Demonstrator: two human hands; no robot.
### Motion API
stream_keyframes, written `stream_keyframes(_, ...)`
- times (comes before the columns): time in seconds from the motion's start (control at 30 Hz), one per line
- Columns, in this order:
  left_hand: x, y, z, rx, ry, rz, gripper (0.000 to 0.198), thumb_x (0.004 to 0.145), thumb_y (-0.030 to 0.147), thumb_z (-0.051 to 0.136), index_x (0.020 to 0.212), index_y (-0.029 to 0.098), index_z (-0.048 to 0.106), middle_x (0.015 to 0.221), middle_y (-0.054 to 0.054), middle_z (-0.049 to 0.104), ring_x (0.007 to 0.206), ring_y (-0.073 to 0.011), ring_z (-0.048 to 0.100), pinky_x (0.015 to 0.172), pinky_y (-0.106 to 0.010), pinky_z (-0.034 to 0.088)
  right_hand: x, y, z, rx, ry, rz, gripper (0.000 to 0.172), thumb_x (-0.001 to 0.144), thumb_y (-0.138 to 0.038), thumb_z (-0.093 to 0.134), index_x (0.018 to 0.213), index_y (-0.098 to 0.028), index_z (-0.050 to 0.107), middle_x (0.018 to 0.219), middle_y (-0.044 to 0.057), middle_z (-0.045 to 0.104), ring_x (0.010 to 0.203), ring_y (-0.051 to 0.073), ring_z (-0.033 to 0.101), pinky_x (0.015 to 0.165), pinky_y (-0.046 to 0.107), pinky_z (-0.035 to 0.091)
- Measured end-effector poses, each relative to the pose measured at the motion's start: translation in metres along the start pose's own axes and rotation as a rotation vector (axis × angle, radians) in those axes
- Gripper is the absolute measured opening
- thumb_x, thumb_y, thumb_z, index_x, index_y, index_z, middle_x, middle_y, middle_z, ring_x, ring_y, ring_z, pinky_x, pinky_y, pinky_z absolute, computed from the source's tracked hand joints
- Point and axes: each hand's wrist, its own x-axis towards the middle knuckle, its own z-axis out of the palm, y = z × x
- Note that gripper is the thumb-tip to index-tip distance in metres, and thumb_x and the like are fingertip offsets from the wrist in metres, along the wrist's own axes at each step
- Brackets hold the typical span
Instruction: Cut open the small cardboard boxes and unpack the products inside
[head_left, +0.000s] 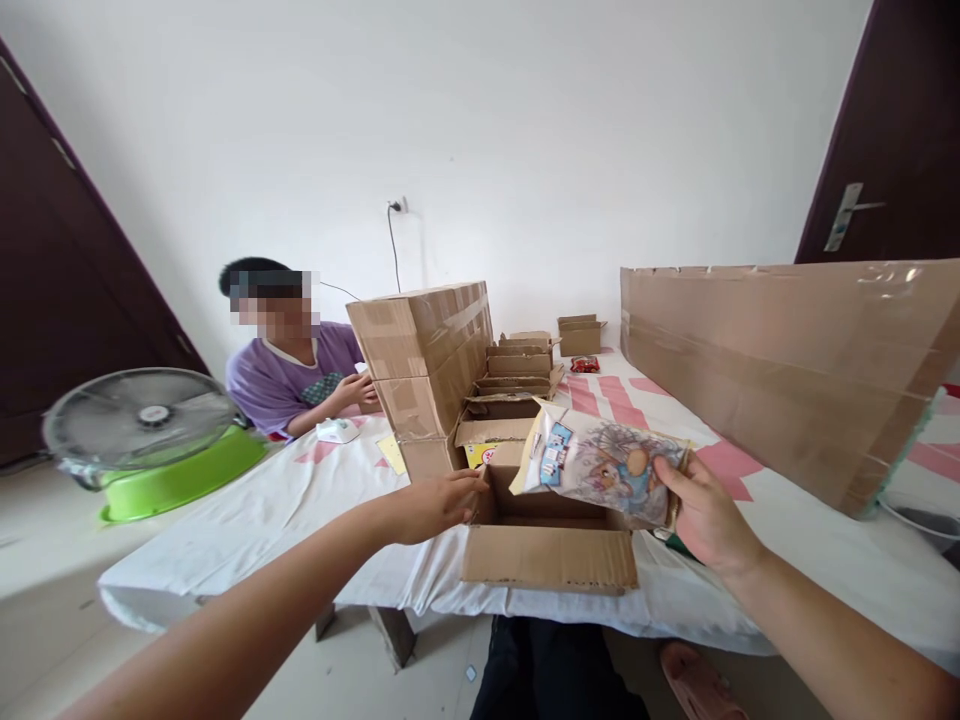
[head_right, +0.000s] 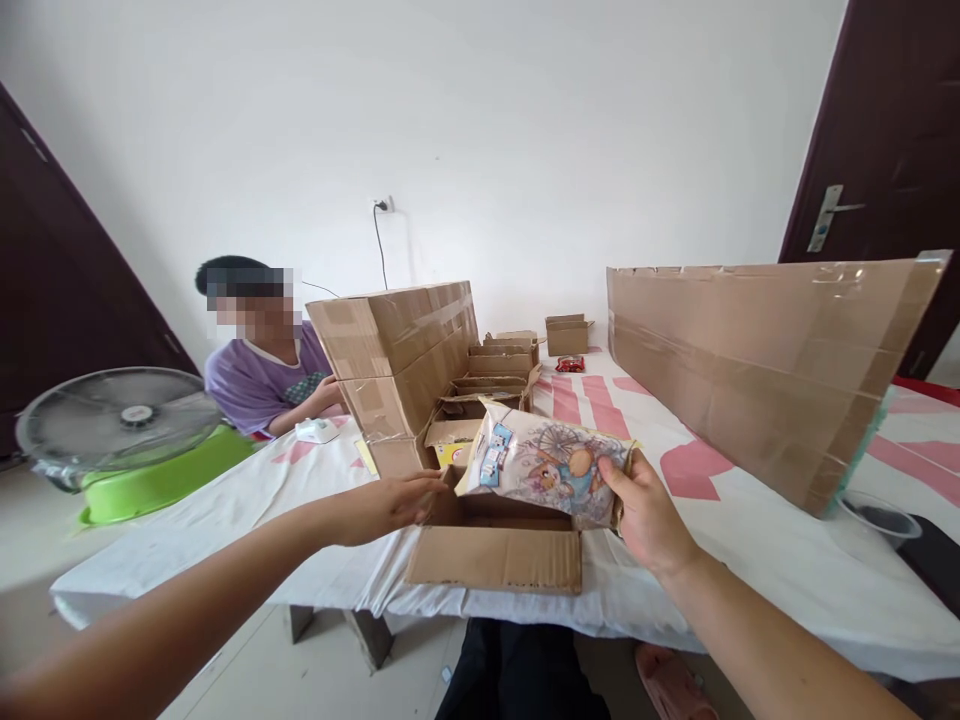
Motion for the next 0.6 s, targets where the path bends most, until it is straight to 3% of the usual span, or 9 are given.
stream_keyframes(0.13, -0.014, -0.013, 0.018, -0.155, 0.232, -0.043, 0.054, 0.078, 0.044, 0.068, 0.129, 0.028, 0.060, 0.136, -0.007, 0.062, 0.123, -0.0309, 0.056, 0.103, -0.038, 0.043, -0.030, 0.003, -0.038, -0.074, -0.061, 0.134, 0.040, 0.061, -0.057, 0.083, 0.083, -0.027, 0.068, 0.075, 0.003, 0.070, 0.069, 0.025, 0.065, 0.065, 0.039, 0.053)
stream_keyframes(0.27, -0.025, -0.055, 0.042, -0.456, 0.493, -0.164, 0.048, 0.088, 0.054, 0.047, 0.120, 0.022, 0.060, 0.132, -0.011, 0.061, 0.122, -0.0315, 0.056, 0.100, -0.044, 0.045, -0.067, 0.025, -0.074, -0.108, -0.145, 0.269, 0.043, 0.062, -0.050, 0.084, 0.098, -0.029, 0.072, 0.096, 0.007, 0.073, 0.081, 0.028, 0.068, 0.072, 0.041, 0.052)
stream_keyframes(0.3, -0.028, -0.067, 0.049, -0.529, 0.481, -0.202, 0.049, 0.088, 0.054, 0.044, 0.120, 0.020, 0.059, 0.131, -0.013, 0.061, 0.119, -0.0323, 0.058, 0.099, -0.047, 0.046, -0.075, 0.033, -0.079, -0.125, -0.166, 0.303, 0.042, 0.064, -0.050, 0.083, 0.099, -0.030, 0.073, 0.102, 0.009, 0.073, 0.083, 0.029, 0.068, 0.073, 0.042, 0.052)
stream_keyframes(0.37, -0.033, -0.084, 0.062, -0.585, 0.347, -0.184, 0.055, 0.081, 0.047, 0.054, 0.130, 0.020, 0.053, 0.139, -0.014, 0.055, 0.125, -0.0335, 0.054, 0.104, -0.049, 0.042, -0.084, 0.050, -0.082, -0.135, -0.203, 0.372, 0.041, 0.067, -0.051, 0.081, 0.102, -0.031, 0.073, 0.103, 0.010, 0.073, 0.086, 0.032, 0.069, 0.078, 0.046, 0.053)
stream_keyframes(0.47, -0.036, -0.089, 0.081, -0.499, 0.090, -0.076, 0.099, 0.067, 0.033, 0.072, 0.153, 0.026, 0.024, 0.160, -0.012, 0.031, 0.146, -0.0323, 0.030, 0.117, -0.048, 0.027, -0.086, 0.071, -0.067, -0.100, -0.250, 0.419, 0.042, 0.072, -0.050, 0.077, 0.108, -0.029, 0.072, 0.092, 0.009, 0.074, 0.092, 0.033, 0.069, 0.089, 0.050, 0.050)
stream_keyframes(0.53, -0.033, -0.082, 0.094, -0.423, 0.065, -0.076, 0.119, 0.062, 0.030, 0.078, 0.157, 0.027, 0.006, 0.165, -0.011, 0.017, 0.150, -0.0326, 0.018, 0.120, -0.049, 0.020, -0.079, 0.081, -0.047, -0.081, -0.268, 0.389, 0.043, 0.073, -0.048, 0.077, 0.109, -0.027, 0.071, 0.096, 0.008, 0.075, 0.100, 0.032, 0.068, 0.096, 0.050, 0.047)
stream_keyframes(0.6, -0.027, -0.076, 0.107, -0.373, 0.138, -0.100, 0.125, 0.062, 0.030, 0.079, 0.157, 0.025, -0.001, 0.165, -0.013, 0.013, 0.151, -0.0332, 0.014, 0.121, -0.049, 0.017, -0.069, 0.088, -0.025, -0.064, -0.265, 0.352, 0.044, 0.072, -0.046, 0.079, 0.109, -0.025, 0.071, 0.104, 0.008, 0.074, 0.105, 0.032, 0.066, 0.101, 0.049, 0.045)
